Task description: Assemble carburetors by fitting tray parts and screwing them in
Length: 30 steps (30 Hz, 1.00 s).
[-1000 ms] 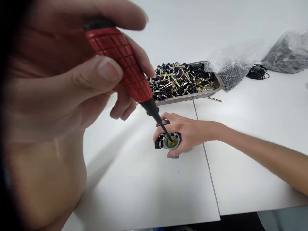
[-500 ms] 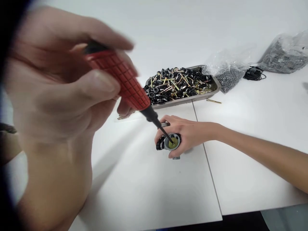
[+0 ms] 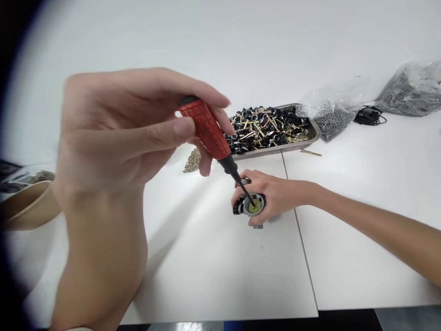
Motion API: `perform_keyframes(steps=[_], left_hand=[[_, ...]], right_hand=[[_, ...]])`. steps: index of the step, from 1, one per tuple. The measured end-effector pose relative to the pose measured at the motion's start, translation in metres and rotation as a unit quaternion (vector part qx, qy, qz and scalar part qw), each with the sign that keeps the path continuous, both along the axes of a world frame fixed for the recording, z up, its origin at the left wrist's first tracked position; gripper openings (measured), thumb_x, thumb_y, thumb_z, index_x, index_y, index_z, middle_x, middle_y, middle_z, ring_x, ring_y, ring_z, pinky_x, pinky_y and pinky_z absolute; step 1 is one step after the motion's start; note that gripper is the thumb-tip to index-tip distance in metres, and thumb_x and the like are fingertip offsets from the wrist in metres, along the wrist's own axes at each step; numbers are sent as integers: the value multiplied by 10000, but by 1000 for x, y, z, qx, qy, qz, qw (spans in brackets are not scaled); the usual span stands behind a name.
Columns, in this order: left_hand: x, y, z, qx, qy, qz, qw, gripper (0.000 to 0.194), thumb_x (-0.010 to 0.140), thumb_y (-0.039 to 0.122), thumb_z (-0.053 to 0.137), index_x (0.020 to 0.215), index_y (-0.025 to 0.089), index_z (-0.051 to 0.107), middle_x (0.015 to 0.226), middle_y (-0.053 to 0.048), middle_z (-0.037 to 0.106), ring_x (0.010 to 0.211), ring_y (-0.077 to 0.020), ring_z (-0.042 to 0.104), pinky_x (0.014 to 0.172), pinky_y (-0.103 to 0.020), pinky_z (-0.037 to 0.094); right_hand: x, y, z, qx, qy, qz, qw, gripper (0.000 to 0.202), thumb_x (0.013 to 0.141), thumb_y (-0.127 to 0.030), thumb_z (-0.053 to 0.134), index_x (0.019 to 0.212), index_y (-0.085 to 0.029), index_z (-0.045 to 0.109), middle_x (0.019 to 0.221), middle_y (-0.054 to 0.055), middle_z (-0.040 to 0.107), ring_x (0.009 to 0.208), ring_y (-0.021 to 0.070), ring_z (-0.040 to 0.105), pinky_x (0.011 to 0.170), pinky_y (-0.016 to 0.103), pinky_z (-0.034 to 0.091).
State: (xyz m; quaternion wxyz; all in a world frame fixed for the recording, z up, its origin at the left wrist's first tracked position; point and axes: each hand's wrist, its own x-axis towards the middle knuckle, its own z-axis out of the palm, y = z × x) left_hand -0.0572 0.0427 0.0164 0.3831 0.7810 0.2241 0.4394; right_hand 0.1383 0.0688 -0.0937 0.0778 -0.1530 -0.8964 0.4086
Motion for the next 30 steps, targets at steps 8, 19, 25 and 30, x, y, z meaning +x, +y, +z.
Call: perform_keyframes(steps=[8, 19, 25, 30], left_hand=[[10, -10, 11, -59, -1, 91, 994, 321, 774, 190, 740, 1094, 185, 724, 801, -51, 709, 504, -132, 625, 331, -221, 407], [15, -20, 3, -76, -21, 113, 990, 277, 790, 210, 699, 1067, 203, 715, 770, -8, 703, 569, -114, 655, 390, -191, 474], [10, -19, 2, -105, 3, 83, 991, 200, 819, 307, 689, 982, 194, 710, 781, -46, 695, 569, -125, 642, 432, -235, 518], [11, -18, -1, -110, 12, 80, 991, 307, 779, 302, 735, 1072, 218, 701, 724, -22, 684, 515, -98, 599, 387, -208, 456]], right_hand=[[1, 0, 0, -1, 8, -1, 1000, 411, 733, -341, 761, 1118, -257, 644, 1249, 53, 422, 1182, 210, 473, 1085, 400, 397], [3, 3, -7, -4, 2, 3, 1000, 445, 750, -390, 750, 1167, -290, 631, 1215, 50, 397, 1175, 211, 439, 1060, 404, 401], [2, 3, -1, -6, 3, 5, 1000, 441, 729, -372, 757, 1145, -269, 649, 1210, 59, 421, 1170, 218, 441, 1058, 404, 416], [1, 1, 6, -17, -25, 10, 1000, 444, 721, -366, 761, 1145, -277, 661, 1280, 56, 438, 1235, 221, 441, 1082, 391, 419]])
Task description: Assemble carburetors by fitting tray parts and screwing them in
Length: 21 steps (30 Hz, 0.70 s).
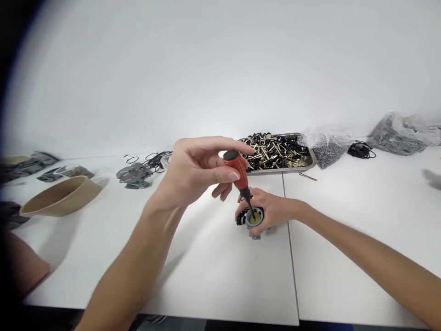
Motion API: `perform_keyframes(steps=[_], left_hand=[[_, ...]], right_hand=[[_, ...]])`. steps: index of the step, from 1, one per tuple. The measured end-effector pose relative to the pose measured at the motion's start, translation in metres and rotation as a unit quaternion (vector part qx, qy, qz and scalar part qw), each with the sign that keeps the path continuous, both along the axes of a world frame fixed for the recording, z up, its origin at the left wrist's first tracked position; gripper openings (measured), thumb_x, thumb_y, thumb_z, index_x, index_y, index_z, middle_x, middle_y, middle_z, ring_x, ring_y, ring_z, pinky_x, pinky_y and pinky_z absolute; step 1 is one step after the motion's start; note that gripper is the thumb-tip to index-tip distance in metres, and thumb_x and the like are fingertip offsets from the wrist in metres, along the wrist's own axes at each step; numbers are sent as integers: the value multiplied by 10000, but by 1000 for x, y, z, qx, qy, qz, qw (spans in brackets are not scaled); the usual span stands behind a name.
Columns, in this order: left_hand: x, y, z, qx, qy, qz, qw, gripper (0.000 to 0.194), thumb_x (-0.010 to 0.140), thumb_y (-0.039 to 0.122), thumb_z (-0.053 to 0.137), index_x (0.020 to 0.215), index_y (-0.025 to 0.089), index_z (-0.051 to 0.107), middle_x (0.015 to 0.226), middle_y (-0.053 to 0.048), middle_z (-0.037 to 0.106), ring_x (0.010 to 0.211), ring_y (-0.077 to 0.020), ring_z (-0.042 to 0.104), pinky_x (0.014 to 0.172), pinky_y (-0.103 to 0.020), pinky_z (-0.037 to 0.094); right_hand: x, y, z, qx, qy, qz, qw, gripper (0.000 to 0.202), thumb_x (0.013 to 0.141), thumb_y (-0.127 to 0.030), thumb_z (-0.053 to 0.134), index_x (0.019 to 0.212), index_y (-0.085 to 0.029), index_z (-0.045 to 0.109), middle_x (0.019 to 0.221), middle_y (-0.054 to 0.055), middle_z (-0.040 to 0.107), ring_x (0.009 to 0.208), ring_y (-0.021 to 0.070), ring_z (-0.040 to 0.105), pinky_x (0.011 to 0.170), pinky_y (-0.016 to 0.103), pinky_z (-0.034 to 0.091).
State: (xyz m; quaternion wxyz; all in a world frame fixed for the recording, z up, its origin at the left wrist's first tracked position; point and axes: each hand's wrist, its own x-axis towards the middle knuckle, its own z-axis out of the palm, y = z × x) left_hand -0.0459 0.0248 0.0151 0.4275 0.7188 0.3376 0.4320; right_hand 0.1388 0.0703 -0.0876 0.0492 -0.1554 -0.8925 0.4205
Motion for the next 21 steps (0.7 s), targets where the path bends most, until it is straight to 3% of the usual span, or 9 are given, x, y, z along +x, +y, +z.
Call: perform_keyframes(steps=[3, 5, 8, 9, 11, 13, 15, 17, 21], left_hand=[[-4, -3, 4, -17, 16, -24, 999, 328, 847, 295, 633, 1159, 204, 675, 877, -71, 723, 576, -109, 640, 425, -216, 494], [-5, -2, 5, -19, 9, -32, 999, 290, 858, 300, 607, 1118, 192, 680, 923, -81, 718, 602, -114, 655, 453, -220, 519], [-2, 1, 2, -13, 9, -37, 999, 251, 816, 307, 671, 1047, 208, 675, 823, -37, 695, 555, -101, 633, 444, -211, 504], [0, 2, 0, -11, 9, -30, 999, 266, 791, 302, 703, 1039, 211, 669, 779, -21, 682, 535, -97, 622, 433, -207, 492], [5, 3, -2, -7, -2, -7, 1000, 340, 754, 290, 744, 1069, 206, 651, 736, -9, 665, 530, -105, 623, 414, -205, 476], [8, 1, -3, -8, -21, 8, 1000, 434, 755, 281, 738, 1162, 201, 610, 761, -21, 681, 572, -126, 651, 417, -212, 485], [9, -1, -1, -14, -33, 7, 999, 527, 776, 266, 710, 1270, 206, 537, 800, -35, 702, 625, -148, 679, 447, -225, 516], [7, -3, 2, -22, -36, 6, 999, 593, 787, 247, 692, 1333, 208, 466, 825, -43, 713, 658, -162, 697, 486, -240, 547], [2, -4, 4, -22, -26, 24, 999, 647, 781, 241, 705, 1357, 203, 412, 805, -33, 713, 660, -172, 706, 532, -254, 573]], right_hand=[[-2, 1, 3, -3, -23, 14, 1000, 455, 716, -373, 771, 1155, -303, 670, 1392, 38, 425, 1317, 231, 412, 1127, 398, 385], [-2, 5, 11, 11, -65, 18, 998, 584, 670, -410, 814, 1226, -340, 647, 1471, 30, 395, 1372, 284, 373, 1137, 466, 370], [7, 17, 40, 37, -94, 16, 995, 828, 596, -456, 864, 1357, -352, 555, 1487, 44, 425, 1387, 340, 381, 1106, 509, 403], [12, 21, 55, 44, -76, 6, 996, 764, 641, -458, 838, 1343, -332, 566, 1431, 47, 490, 1346, 317, 443, 1083, 475, 436], [20, 24, 89, 66, -29, -35, 997, 443, 813, -418, 705, 1230, -286, 638, 1267, 45, 619, 1160, 243, 588, 986, 388, 505], [25, 18, 121, 120, 60, -158, 978, 270, 899, -363, 614, 1123, -226, 676, 1089, 44, 679, 933, 179, 636, 856, 337, 529], [25, 7, 144, 178, 144, -238, 944, 205, 922, -302, 594, 1059, -179, 685, 1032, 34, 675, 842, 133, 621, 804, 309, 518], [22, -6, 154, 219, 150, -244, 933, 191, 916, -282, 601, 1058, -190, 691, 1058, 12, 651, 811, 103, 618, 776, 285, 515], [13, -20, 152, 278, 148, -210, 926, 220, 920, -307, 557, 1072, -271, 712, 1132, -31, 593, 838, 90, 634, 703, 251, 517]])
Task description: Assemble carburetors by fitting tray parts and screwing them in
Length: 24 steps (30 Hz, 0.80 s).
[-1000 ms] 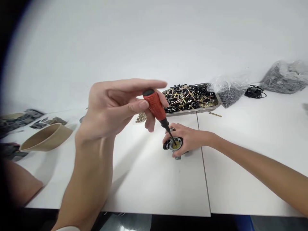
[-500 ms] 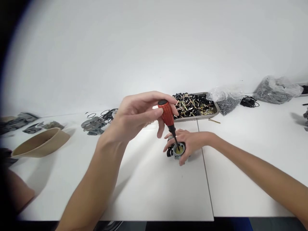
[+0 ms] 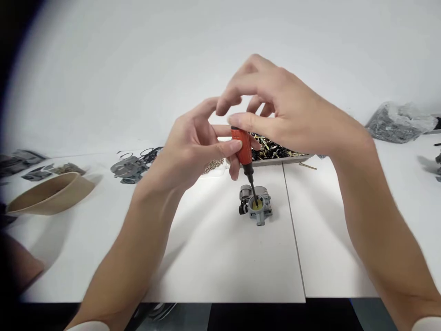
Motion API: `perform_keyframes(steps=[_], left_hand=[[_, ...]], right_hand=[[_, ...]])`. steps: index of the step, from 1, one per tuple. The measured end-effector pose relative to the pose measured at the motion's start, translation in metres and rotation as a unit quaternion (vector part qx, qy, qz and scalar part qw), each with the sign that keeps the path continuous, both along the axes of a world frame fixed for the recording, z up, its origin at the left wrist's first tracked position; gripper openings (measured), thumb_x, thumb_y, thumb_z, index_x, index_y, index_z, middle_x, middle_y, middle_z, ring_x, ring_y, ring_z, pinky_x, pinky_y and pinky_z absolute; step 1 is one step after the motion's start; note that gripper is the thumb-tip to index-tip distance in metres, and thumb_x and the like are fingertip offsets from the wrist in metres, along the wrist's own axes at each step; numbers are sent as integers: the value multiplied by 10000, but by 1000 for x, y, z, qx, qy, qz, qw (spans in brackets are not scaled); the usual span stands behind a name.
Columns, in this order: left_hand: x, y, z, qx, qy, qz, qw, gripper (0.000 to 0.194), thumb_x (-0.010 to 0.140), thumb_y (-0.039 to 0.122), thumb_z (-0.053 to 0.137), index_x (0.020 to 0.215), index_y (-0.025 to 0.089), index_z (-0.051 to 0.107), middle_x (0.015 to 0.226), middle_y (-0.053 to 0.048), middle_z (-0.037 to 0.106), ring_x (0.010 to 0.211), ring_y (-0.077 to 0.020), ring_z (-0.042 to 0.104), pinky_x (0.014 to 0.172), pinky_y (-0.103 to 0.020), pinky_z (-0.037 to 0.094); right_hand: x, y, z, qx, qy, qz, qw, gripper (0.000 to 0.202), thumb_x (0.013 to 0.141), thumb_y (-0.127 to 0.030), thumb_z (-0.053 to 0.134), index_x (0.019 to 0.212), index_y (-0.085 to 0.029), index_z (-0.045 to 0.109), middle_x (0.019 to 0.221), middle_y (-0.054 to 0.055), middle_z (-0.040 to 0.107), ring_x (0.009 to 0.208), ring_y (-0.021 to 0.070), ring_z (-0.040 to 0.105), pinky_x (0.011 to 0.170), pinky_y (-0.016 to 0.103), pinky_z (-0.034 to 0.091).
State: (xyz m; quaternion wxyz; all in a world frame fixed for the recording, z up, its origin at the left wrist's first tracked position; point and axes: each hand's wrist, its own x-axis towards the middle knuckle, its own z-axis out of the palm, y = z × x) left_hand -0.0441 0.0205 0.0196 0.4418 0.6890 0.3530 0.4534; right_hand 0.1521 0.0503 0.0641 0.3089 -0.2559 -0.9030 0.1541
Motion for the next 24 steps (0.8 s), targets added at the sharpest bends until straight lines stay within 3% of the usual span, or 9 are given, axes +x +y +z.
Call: perform_keyframes(steps=[5, 9, 16, 18, 20, 24], left_hand=[[-2, 0, 1, 1, 15, -4, 1000, 681, 763, 247, 734, 1368, 204, 426, 829, -33, 721, 703, -182, 708, 555, -266, 582], [1, -4, 4, 18, 26, 3, 1000, 663, 726, 252, 786, 1312, 236, 477, 830, -19, 699, 683, -163, 688, 556, -260, 565], [7, -5, 0, 47, 33, 29, 998, 528, 686, 323, 838, 1135, 236, 575, 801, -18, 645, 691, -173, 676, 537, -266, 540], [7, -4, -1, 56, 32, 31, 997, 526, 688, 343, 836, 1131, 224, 578, 783, -29, 647, 681, -182, 674, 497, -259, 508], [8, -5, -1, 67, 27, 30, 997, 526, 692, 342, 833, 1131, 214, 573, 785, -37, 654, 661, -182, 671, 474, -260, 489], [10, -9, 0, 78, 35, 39, 996, 515, 704, 238, 812, 1157, 217, 566, 864, -52, 670, 704, -190, 689, 487, -271, 511]], right_hand=[[-3, -1, -3, 9, -10, 41, 999, 211, 929, -260, 534, 928, -292, 742, 782, -83, 646, 716, 53, 622, 596, 181, 496], [-5, -2, -2, 37, -6, 27, 999, 198, 908, -224, 555, 830, -228, 737, 678, -85, 633, 639, 17, 589, 564, 133, 477], [-9, -3, 0, 126, -71, -48, 988, 351, 883, -475, 537, 704, -178, 590, 644, -95, 542, 699, 26, 593, 483, 135, 343], [-8, -4, 0, 127, -83, -60, 987, 338, 883, -467, 527, 738, -172, 607, 658, -97, 543, 706, 26, 593, 459, 114, 295], [-6, -7, 1, 121, -84, -25, 989, 320, 905, -430, 478, 803, -184, 655, 678, -109, 557, 693, 9, 579, 470, 86, 304], [2, -11, 6, 125, -41, 55, 990, 160, 920, -239, 536, 979, -220, 683, 841, -164, 629, 796, -27, 585, 691, 47, 463]])
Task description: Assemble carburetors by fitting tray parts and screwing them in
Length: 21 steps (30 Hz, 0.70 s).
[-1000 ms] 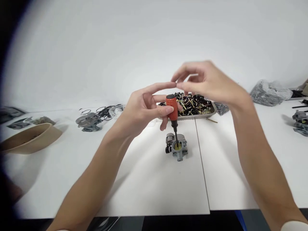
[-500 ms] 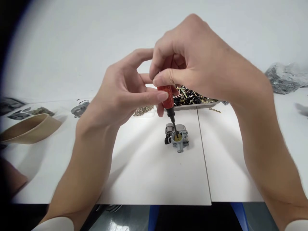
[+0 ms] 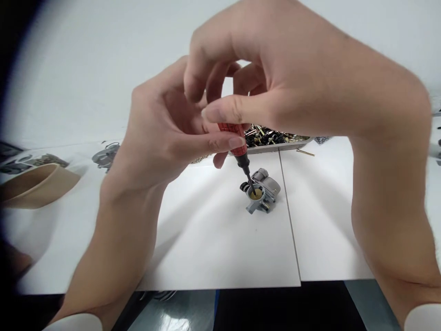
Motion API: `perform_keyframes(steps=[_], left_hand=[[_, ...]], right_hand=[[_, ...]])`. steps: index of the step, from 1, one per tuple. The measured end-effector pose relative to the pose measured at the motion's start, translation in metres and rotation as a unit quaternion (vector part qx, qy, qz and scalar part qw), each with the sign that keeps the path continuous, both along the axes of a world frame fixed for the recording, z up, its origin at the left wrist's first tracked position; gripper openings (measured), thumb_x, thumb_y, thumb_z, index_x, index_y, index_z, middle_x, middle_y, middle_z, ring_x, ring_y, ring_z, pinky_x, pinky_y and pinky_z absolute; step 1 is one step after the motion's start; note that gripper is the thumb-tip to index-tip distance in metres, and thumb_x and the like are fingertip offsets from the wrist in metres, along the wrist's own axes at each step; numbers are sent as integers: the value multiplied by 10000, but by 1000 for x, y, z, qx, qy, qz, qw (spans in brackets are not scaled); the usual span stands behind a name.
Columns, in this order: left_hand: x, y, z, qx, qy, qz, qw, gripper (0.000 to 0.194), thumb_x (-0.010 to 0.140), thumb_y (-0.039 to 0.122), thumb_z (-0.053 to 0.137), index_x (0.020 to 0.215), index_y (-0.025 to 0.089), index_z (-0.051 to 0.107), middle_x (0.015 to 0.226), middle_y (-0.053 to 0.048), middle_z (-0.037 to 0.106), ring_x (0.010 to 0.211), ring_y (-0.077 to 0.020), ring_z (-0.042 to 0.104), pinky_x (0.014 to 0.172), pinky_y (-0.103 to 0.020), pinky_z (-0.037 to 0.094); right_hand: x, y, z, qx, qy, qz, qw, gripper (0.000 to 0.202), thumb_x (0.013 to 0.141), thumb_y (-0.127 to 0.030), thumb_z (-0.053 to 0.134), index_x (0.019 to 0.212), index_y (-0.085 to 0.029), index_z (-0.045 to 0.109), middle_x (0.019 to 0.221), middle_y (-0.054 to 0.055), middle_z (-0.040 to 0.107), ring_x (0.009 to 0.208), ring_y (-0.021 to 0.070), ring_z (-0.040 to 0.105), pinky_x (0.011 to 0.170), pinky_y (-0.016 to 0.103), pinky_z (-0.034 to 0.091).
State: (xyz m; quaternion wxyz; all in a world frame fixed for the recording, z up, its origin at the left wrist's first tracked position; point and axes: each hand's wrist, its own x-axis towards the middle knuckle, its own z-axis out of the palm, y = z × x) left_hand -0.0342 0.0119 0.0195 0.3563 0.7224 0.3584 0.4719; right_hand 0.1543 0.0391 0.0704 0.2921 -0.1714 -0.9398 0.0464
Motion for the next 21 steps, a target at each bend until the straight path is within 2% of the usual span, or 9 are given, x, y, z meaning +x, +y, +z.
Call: perform_keyframes(steps=[2, 5, 7, 9, 12, 14, 17, 21], left_hand=[[1, -1, 0, 1, 10, 14, 1000, 548, 709, 182, 792, 1201, 219, 555, 876, -49, 666, 733, -188, 694, 500, -263, 525], [3, 0, -1, 23, 26, 25, 999, 446, 754, 153, 739, 1172, 176, 584, 843, -36, 638, 678, -142, 668, 497, -232, 520], [3, 1, -2, 39, 39, 31, 998, 295, 788, 158, 701, 1073, 148, 626, 818, -27, 620, 631, -107, 640, 495, -213, 515], [3, 3, -3, 43, 48, 41, 997, 205, 793, 165, 688, 994, 154, 646, 797, -17, 619, 607, -91, 624, 495, -203, 513], [3, 6, -5, 42, 50, 49, 997, 191, 780, 197, 704, 964, 187, 656, 765, -4, 627, 594, -95, 620, 488, -198, 507], [3, 7, -7, 50, 44, 46, 997, 189, 776, 232, 717, 954, 198, 661, 747, 1, 620, 592, -96, 619, 480, -194, 499], [6, 8, -9, 68, 28, 46, 996, 175, 774, 262, 732, 926, 200, 672, 724, 5, 609, 585, -91, 614, 466, -187, 488], [9, 5, -10, 77, 15, 52, 996, 205, 740, 230, 768, 930, 200, 698, 673, 13, 604, 570, -91, 609, 441, -182, 471]], right_hand=[[6, 0, 3, -20, 26, -22, 999, 138, 944, -208, 551, 1041, -194, 648, 917, -134, 634, 878, -1, 606, 791, 102, 498], [16, 6, -6, -73, 41, -90, 992, 169, 988, -265, 504, 1021, -162, 634, 842, -70, 604, 771, 30, 595, 664, 181, 475], [21, 11, -30, -133, 28, -138, 981, 178, 983, -274, 509, 991, -164, 649, 803, -35, 613, 695, 50, 562, 580, 210, 427], [24, 11, -68, -207, 21, -181, 961, 220, 960, -354, 549, 1087, -189, 618, 899, 13, 637, 728, 106, 563, 583, 263, 436], [21, -4, -134, -266, 28, -206, 941, 637, 795, -549, 709, 1287, -215, 483, 1189, 108, 570, 982, 251, 594, 748, 408, 538], [14, -20, -168, -288, 17, -204, 936, 787, 741, -611, 727, 1349, -247, 387, 1262, 128, 502, 1098, 302, 552, 852, 481, 533], [2, -39, -193, -274, 15, -196, 942, 901, 677, -563, 783, 1374, -274, 290, 1304, 135, 427, 1179, 335, 486, 940, 541, 494], [-5, -43, -198, -239, 63, -187, 951, 850, 690, -423, 782, 1344, -265, 262, 1251, 132, 434, 1156, 327, 470, 949, 546, 476]])
